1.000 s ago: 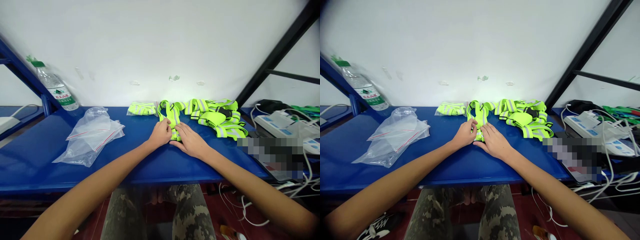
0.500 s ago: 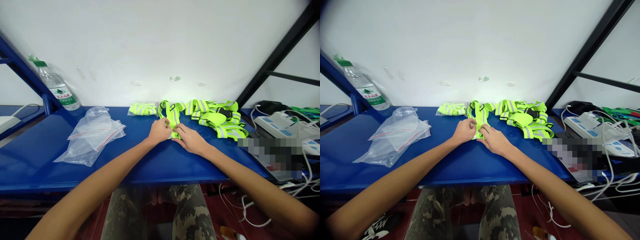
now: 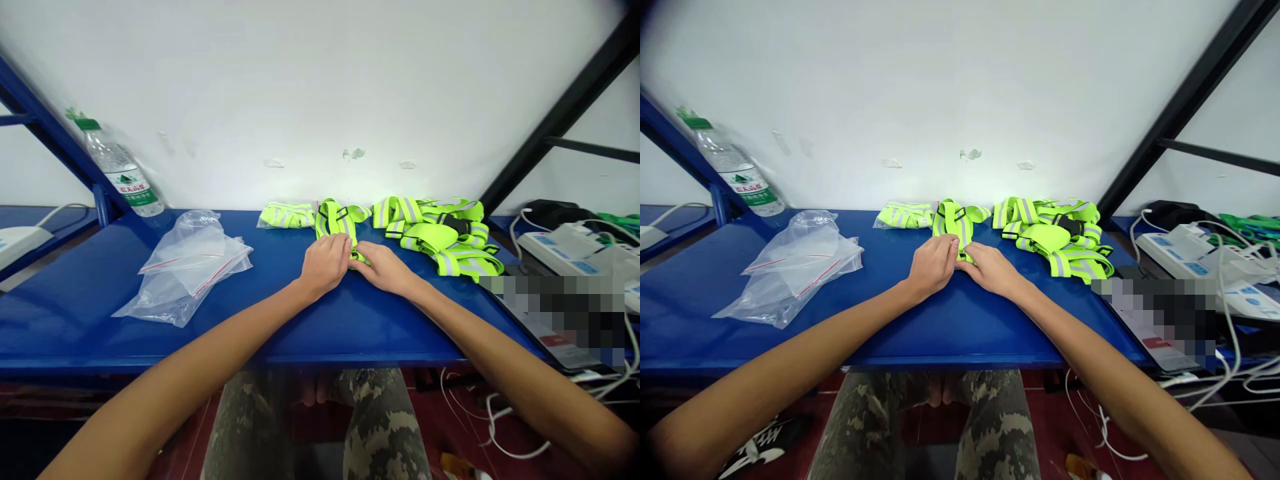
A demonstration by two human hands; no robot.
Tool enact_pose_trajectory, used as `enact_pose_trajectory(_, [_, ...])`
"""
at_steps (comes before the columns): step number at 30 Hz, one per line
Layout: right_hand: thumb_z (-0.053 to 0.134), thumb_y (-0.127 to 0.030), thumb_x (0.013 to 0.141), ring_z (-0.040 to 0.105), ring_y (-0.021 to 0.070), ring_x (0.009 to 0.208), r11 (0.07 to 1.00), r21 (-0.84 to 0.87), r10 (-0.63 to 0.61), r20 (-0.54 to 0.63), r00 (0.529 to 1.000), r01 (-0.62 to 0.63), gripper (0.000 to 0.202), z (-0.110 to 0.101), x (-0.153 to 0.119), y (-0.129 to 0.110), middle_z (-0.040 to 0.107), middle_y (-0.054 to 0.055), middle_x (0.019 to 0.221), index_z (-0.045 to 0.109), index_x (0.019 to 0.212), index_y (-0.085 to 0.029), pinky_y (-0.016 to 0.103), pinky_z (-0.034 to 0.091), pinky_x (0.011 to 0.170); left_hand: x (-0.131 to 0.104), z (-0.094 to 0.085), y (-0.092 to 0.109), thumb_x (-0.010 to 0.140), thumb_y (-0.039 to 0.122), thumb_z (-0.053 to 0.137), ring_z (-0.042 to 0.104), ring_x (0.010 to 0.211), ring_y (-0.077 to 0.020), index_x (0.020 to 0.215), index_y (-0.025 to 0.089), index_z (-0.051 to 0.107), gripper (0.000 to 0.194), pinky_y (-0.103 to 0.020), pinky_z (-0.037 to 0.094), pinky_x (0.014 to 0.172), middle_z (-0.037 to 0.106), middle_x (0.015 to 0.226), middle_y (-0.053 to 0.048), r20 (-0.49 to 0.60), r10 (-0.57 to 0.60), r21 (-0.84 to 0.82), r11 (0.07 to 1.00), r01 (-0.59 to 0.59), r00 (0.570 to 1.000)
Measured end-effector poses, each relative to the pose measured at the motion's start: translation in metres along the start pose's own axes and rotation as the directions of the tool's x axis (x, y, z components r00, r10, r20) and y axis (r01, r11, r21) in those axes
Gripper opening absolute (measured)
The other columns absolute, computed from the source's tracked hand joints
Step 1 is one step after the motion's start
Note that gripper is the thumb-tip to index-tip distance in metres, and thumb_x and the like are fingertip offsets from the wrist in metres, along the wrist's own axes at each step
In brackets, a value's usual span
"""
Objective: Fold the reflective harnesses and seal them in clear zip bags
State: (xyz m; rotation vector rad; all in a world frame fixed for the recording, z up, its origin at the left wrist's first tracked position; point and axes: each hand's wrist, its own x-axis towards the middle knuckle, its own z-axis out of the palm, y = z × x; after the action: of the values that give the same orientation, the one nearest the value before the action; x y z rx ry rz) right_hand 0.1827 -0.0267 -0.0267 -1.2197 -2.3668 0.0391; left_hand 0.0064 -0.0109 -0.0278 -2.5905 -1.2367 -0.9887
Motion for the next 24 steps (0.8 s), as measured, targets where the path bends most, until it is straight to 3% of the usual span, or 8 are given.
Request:
enact_pose_trajectory(5, [0.041,-0.051,0.099,0.056,0.0199,0.077,0.993,0.103,0.06,-0.046,0.997,-0.055,0.038,0.0,0.003,-0.001,0.062,0.006,0.08,0.057,0.086,-0.018,0.03,0.04,0.071,0.005,0.003,-0.005,0.104,0.035,0.025,0.068,0.086,-0.0194,0.114,0.018,0.052,0.034,-0.028,0.044,0.073,0.071,0.094,-0.006,0.019,-0.124,-0.102,0.987,0.125,0.992])
enact_pose_trajectory(10, [0.024,-0.049,0.103,0.055,0.0189,0.078,0.98,0.176,0.116,-0.144,0.983,-0.09,0.049,0.004,0.011,-0.004,0.058,0.006,0.078,0.053,0.076,-0.02,0.031,0.041,0.074,0.012,0.002,-0.008,0.104,0.037,0.027,0.07,0.082,-0.0208,0.12,0.018,0.049,0.033,-0.028,0.044,0.072,0.07,0.084,-0.004,0.025,-0.197,-0.168,0.966,0.198,0.98])
enact_pose_trajectory(12, [0.02,-0.049,0.103,0.054,0.0183,0.074,0.977,0.162,0.165,-0.19,0.968,-0.135,0.052,0.007,0.016,-0.004,0.055,0.006,0.075,0.049,0.07,-0.02,0.031,0.04,0.07,0.014,0.002,-0.009,0.103,0.038,0.028,0.07,0.079,-0.0222,0.123,0.018,0.047,0.033,-0.029,0.044,0.071,0.068,0.077,-0.002,0.043,-0.23,-0.205,0.95,0.234,0.972])
enact_pose_trajectory(15, [0.022,-0.048,0.102,0.051,0.0175,0.062,0.964,0.126,0.253,-0.172,0.952,-0.234,0.051,0.012,0.02,-0.003,0.051,0.004,0.065,0.044,0.065,-0.021,0.031,0.032,0.062,0.015,0.004,-0.01,0.103,0.038,0.031,0.068,0.075,-0.0227,0.13,0.016,0.042,0.037,-0.03,0.045,0.072,0.066,0.07,0.0,0.084,-0.265,-0.247,0.929,0.278,0.961])
enact_pose_trajectory(21, [0.035,-0.043,0.101,0.052,0.018,0.059,0.941,0.121,0.332,-0.155,0.931,-0.315,0.03,0.018,0.025,0.003,0.054,0.0,0.064,0.048,0.083,-0.022,0.029,0.026,0.057,0.015,0.015,-0.013,0.1,0.028,0.037,0.061,0.105,-0.0242,0.131,0.012,0.046,0.037,-0.035,0.045,0.093,0.067,0.109,-0.012,-0.037,-0.164,-0.166,0.974,0.156,0.986])
enact_pose_trajectory(24, [0.037,-0.042,0.101,0.052,0.0173,0.064,0.96,0.067,0.278,-0.188,0.942,-0.27,0.035,0.021,0.029,0.006,0.056,0.002,0.069,0.047,0.074,-0.022,0.028,0.03,0.06,0.016,0.019,-0.015,0.099,0.024,0.038,0.062,0.103,-0.0242,0.132,0.012,0.046,0.036,-0.035,0.046,0.09,0.067,0.109,-0.013,-0.014,-0.182,-0.128,0.976,0.179,0.983])
